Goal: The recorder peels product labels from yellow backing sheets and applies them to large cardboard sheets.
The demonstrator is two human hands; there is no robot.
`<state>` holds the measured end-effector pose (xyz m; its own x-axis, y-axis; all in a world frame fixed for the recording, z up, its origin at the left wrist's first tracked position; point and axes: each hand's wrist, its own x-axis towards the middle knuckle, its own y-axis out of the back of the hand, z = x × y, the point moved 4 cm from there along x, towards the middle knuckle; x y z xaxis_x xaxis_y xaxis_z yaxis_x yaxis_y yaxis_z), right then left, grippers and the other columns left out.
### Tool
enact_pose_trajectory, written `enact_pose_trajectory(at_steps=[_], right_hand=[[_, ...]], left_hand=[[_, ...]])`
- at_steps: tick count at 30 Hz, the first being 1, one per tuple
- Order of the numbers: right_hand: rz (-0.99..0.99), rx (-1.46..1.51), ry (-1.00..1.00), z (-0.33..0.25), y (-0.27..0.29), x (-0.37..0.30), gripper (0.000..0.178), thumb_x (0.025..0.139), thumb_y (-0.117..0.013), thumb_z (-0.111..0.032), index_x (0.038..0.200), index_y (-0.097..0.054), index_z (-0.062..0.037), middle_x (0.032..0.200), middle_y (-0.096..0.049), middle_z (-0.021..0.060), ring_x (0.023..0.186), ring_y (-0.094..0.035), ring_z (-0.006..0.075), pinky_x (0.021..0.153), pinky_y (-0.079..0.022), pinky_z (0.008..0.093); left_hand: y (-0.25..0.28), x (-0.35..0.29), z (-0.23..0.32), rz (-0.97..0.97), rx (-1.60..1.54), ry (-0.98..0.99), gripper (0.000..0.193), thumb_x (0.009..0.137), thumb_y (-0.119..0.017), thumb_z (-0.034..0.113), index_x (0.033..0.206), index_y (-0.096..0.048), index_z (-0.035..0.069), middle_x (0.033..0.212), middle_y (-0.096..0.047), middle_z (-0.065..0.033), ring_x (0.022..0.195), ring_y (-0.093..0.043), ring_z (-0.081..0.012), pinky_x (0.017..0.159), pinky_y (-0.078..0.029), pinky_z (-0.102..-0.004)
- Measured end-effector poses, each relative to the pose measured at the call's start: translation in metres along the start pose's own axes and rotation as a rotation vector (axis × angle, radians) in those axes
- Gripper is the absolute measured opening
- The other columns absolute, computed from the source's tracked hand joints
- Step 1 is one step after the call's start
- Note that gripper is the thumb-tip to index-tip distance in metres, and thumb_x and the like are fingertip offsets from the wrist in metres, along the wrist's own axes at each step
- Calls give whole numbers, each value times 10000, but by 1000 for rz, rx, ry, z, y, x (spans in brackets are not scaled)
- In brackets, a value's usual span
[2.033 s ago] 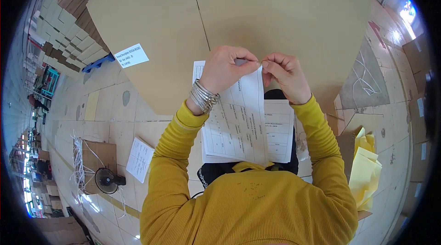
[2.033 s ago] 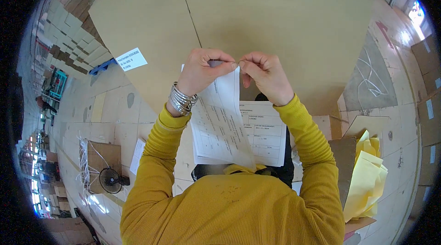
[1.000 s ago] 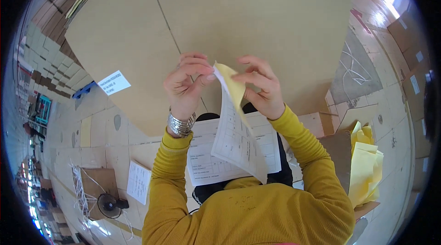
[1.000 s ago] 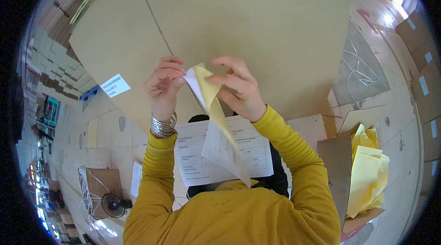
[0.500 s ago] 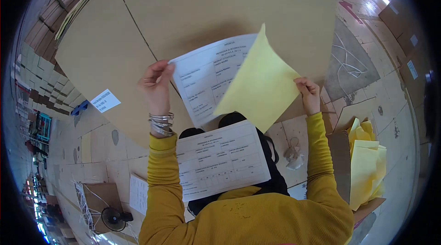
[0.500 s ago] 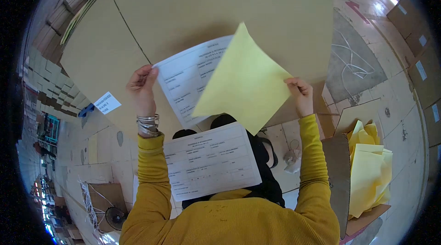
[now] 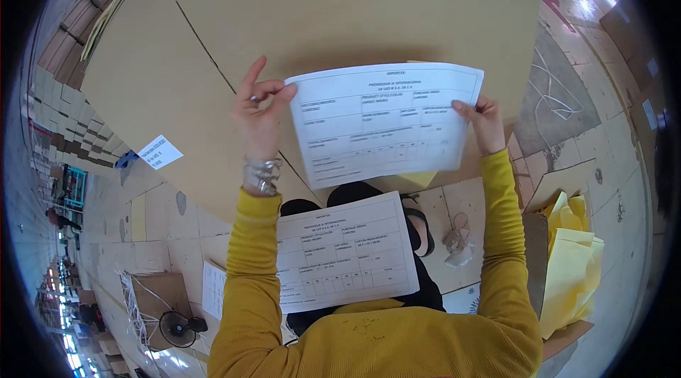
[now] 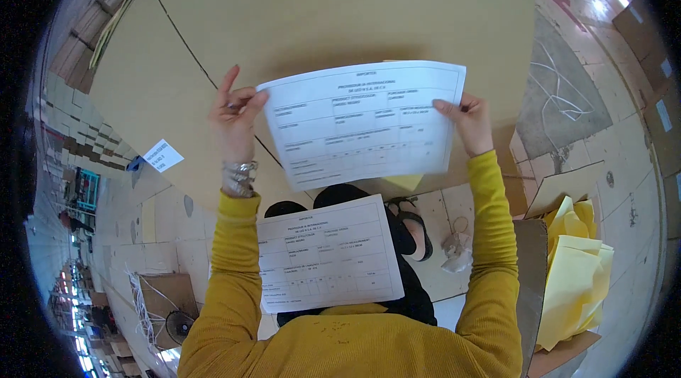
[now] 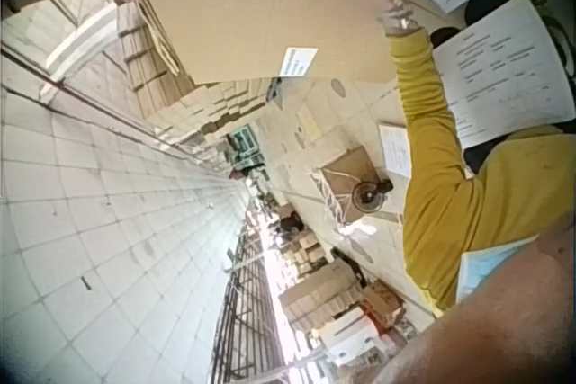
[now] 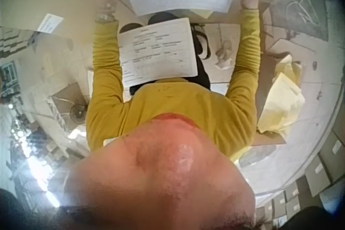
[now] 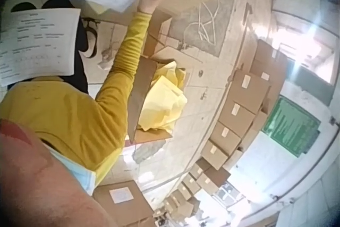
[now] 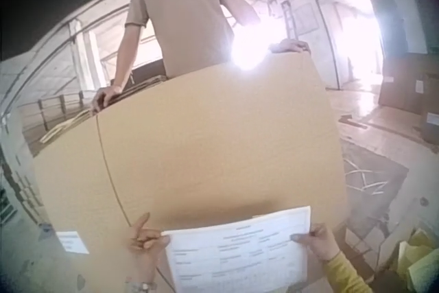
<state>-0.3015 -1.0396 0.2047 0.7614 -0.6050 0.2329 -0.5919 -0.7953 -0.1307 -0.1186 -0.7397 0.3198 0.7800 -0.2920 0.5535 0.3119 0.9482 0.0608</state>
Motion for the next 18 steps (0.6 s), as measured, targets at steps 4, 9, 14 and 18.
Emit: enact_pose_trajectory(at_steps=[4, 9, 14, 18], right_hand=[[112, -229, 9, 33, 28, 51, 211, 763, -705, -161, 815, -649, 37, 732, -643, 38, 628, -531, 82, 570, -428, 246], [405, -692, 202, 37, 27, 84, 300, 748, -713, -239, 794, -621, 43, 602, -566, 62, 573, -509, 127, 538, -416, 287], [437, -594, 298, 43, 40, 83, 327, 737, -722, -276, 767, -613, 31, 600, -567, 87, 559, -517, 144, 538, -419, 298], [427, -654, 257, 37, 34, 83, 331, 737, -722, -292, 761, -623, 23, 620, -587, 85, 553, -516, 138, 542, -424, 293]], left_hand=[[-35, 7, -73, 56, 32, 47, 528, 696, -711, 2, 1190, -524, -4, 719, -605, 13, 701, -536, -57, 666, -445, -235], [-54, 20, -110, 314, 263, -149, 442, 652, -727, 2, 1072, -593, 20, 686, -635, -34, 662, -558, -119, 628, -460, -251], [-66, 19, -111, 345, 262, 3, 336, 652, -748, 119, 964, -627, 85, 725, -662, 6, 758, -553, -151, 766, -397, -306], [-64, 18, -107, 335, 318, 64, 334, 660, -742, 175, 963, -608, 126, 744, -662, 50, 808, -540, -141, 823, -300, -326]])
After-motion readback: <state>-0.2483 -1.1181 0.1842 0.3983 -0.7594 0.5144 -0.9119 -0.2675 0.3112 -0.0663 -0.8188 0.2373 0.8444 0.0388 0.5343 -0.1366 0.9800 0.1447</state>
